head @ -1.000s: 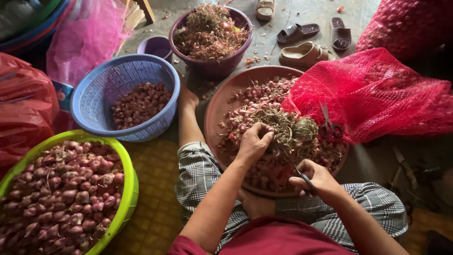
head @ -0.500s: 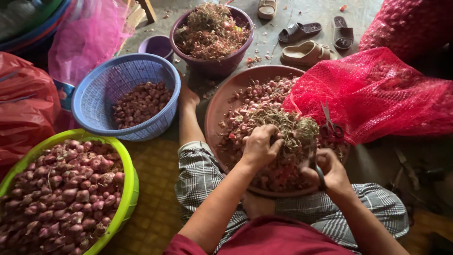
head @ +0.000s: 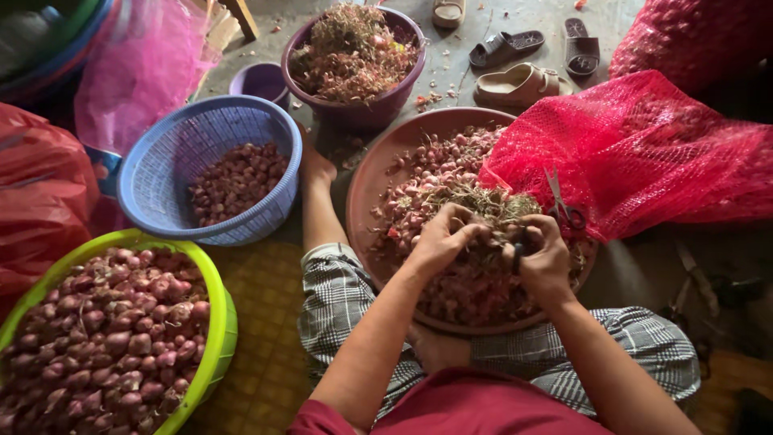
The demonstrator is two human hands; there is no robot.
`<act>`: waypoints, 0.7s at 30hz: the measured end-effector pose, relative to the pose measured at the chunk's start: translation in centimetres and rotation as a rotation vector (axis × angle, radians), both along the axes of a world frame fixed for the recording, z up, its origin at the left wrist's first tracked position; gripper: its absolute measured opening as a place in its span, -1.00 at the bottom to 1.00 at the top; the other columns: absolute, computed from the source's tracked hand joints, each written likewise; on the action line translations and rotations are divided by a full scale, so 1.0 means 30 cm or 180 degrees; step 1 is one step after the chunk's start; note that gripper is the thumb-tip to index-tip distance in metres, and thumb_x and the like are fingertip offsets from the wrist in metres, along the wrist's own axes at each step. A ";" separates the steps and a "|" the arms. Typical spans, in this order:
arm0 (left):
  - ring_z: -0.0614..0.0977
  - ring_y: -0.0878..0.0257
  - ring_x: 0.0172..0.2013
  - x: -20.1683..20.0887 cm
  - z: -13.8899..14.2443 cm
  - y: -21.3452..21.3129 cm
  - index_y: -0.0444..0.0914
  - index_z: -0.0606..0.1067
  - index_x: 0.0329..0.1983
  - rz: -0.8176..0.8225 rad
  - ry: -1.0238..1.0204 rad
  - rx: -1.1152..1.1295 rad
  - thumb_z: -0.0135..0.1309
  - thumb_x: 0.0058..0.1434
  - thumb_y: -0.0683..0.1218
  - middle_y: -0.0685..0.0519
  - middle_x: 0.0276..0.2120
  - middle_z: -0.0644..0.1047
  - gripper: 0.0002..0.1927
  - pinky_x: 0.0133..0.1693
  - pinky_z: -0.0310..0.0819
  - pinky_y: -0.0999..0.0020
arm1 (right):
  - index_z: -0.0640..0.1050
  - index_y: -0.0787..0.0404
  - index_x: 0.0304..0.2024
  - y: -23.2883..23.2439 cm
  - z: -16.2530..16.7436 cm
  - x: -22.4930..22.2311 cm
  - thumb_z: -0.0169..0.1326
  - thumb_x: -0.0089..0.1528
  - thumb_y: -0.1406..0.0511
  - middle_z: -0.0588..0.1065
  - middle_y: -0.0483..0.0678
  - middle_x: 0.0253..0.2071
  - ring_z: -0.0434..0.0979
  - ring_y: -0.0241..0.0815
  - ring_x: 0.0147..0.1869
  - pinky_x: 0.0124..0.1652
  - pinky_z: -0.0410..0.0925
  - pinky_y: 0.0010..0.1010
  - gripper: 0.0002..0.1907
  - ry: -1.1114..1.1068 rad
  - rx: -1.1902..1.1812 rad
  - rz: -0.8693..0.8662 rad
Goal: The person sits on the floor and trims dried roots and stems off shallots using scissors, one bulb at a time, placing trimmed shallots into a blue basket and discarding trimmings into a bowl of waste. A large green basin of untrimmed shallots sits beside them.
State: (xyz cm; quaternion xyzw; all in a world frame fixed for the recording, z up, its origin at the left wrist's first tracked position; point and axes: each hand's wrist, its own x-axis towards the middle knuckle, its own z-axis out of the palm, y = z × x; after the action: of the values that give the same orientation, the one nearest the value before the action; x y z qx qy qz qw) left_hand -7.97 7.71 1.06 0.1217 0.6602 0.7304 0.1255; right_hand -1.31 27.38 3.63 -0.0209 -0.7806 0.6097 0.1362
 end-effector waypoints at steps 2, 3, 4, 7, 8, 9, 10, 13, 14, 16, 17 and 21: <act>0.62 0.37 -0.27 0.008 0.007 -0.022 -0.21 0.47 -0.05 -0.0013 -0.0442 0.0079 0.21 0.22 -0.10 0.08 -0.32 0.60 -0.73 -0.20 0.51 0.46 | 0.36 0.22 0.14 0.011 0.005 0.011 0.26 0.10 0.41 0.54 -0.03 -0.13 0.54 -0.29 -0.14 -0.20 0.45 -0.43 -0.42 -0.0238 -0.0279 0.0012; 0.61 0.37 -0.26 0.019 0.006 -0.035 -0.26 0.49 -0.06 -0.0092 -0.0450 0.0285 0.23 0.22 -0.12 0.08 -0.30 0.60 -0.74 -0.19 0.52 0.45 | 0.35 0.22 0.13 0.021 0.014 0.025 0.28 0.08 0.39 0.54 -0.02 -0.15 0.53 -0.27 -0.18 -0.25 0.45 -0.40 -0.41 -0.0430 -0.0423 0.0048; 0.60 0.37 -0.25 0.032 0.004 -0.052 -0.31 0.51 -0.08 -0.0177 -0.0451 0.0476 0.24 0.23 -0.14 0.08 -0.28 0.60 -0.75 -0.17 0.52 0.45 | 0.35 0.22 0.13 0.029 0.025 0.034 0.29 0.06 0.37 0.54 0.00 -0.16 0.53 -0.25 -0.22 -0.30 0.44 -0.37 -0.39 -0.0614 -0.0582 0.0080; 0.60 0.38 -0.21 0.066 -0.009 -0.091 -0.35 0.53 -0.09 -0.0067 -0.0396 0.0577 0.24 0.23 -0.17 0.08 -0.23 0.60 -0.76 -0.12 0.54 0.45 | 0.30 0.25 0.10 0.062 0.062 0.076 0.39 -0.02 0.31 0.53 -0.05 -0.16 0.58 -0.28 -0.19 -0.26 0.49 -0.42 -0.27 -0.0569 0.0485 -0.0075; 0.61 0.39 -0.20 0.071 -0.011 -0.100 -0.35 0.53 -0.08 0.0027 -0.0354 0.0530 0.22 0.22 -0.18 0.08 -0.21 0.61 -0.76 -0.11 0.54 0.45 | 0.31 0.26 0.06 0.071 0.070 0.089 0.39 -0.01 0.27 0.55 -0.03 -0.21 0.59 -0.28 -0.22 -0.27 0.48 -0.42 -0.31 -0.0562 0.0413 0.0102; 0.62 0.38 -0.20 0.077 -0.012 -0.102 -0.35 0.54 -0.08 0.0123 -0.0405 0.0572 0.21 0.22 -0.18 0.07 -0.21 0.62 -0.77 -0.11 0.56 0.45 | 0.33 0.27 0.02 0.091 0.079 0.117 0.39 0.00 0.24 0.57 -0.01 -0.26 0.59 -0.28 -0.25 -0.28 0.48 -0.43 -0.34 -0.0560 0.0347 0.0284; 0.63 0.38 -0.21 0.080 -0.009 -0.101 -0.35 0.55 -0.09 0.0218 -0.0449 0.0617 0.20 0.21 -0.18 0.07 -0.21 0.63 -0.77 -0.11 0.57 0.45 | 0.35 0.29 -0.02 0.109 0.086 0.137 0.39 0.01 0.21 0.59 0.01 -0.31 0.59 -0.28 -0.28 -0.29 0.47 -0.43 -0.37 -0.0552 0.0285 0.0464; 0.63 0.35 -0.25 0.085 0.010 -0.088 -0.35 0.55 -0.10 0.0349 -0.0718 0.0879 0.21 0.23 -0.20 0.04 -0.23 0.62 -0.80 -0.17 0.57 0.45 | 0.44 0.32 -0.09 0.136 0.080 0.177 0.49 -0.02 0.22 0.47 0.04 -0.43 0.44 -0.27 -0.39 -0.43 0.32 -0.40 -0.39 -0.1626 0.0511 0.1435; 0.62 0.34 -0.27 0.081 0.019 -0.081 -0.35 0.54 -0.10 0.0362 -0.0807 0.0991 0.21 0.24 -0.20 0.03 -0.24 0.62 -0.80 -0.20 0.56 0.45 | 0.45 0.31 -0.12 0.132 0.070 0.177 0.48 -0.03 0.21 0.49 0.04 -0.45 0.47 -0.27 -0.42 -0.45 0.35 -0.40 -0.42 -0.1847 0.0469 0.1381; 0.63 0.35 -0.27 0.089 0.032 -0.070 -0.34 0.54 -0.12 0.0393 -0.0860 0.0912 0.17 0.25 -0.19 0.06 -0.25 0.62 -0.83 -0.24 0.58 0.44 | 0.47 0.30 -0.17 0.103 0.043 0.175 0.44 -0.04 0.20 0.54 0.04 -0.50 0.55 -0.25 -0.48 -0.48 0.41 -0.40 -0.47 -0.2300 0.0383 0.1275; 0.63 0.35 -0.28 0.090 0.035 -0.068 -0.34 0.54 -0.13 0.0419 -0.0886 0.0870 0.15 0.26 -0.19 0.07 -0.26 0.62 -0.84 -0.26 0.59 0.43 | 0.46 0.30 -0.17 0.093 0.036 0.163 0.42 -0.03 0.20 0.53 0.05 -0.52 0.53 -0.23 -0.51 -0.51 0.37 -0.39 -0.47 -0.2354 0.0264 0.1233; 0.61 0.32 -0.29 0.099 0.008 -0.061 -0.35 0.54 -0.15 0.0344 -0.1022 0.1151 0.12 0.31 -0.20 0.04 -0.28 0.62 -0.89 -0.26 0.55 0.35 | 0.46 0.31 -0.10 0.044 0.017 0.098 0.39 -0.01 0.20 0.52 -0.03 -0.50 0.47 -0.27 -0.54 -0.56 0.31 -0.44 -0.46 -0.2390 -0.0368 0.1195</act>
State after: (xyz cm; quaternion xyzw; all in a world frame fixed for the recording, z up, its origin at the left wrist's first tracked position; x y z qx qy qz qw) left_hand -5.01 5.88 1.32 -0.0109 0.4960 0.8523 0.1658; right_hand 1.61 28.70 4.16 -0.1067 -0.7308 0.6168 -0.2723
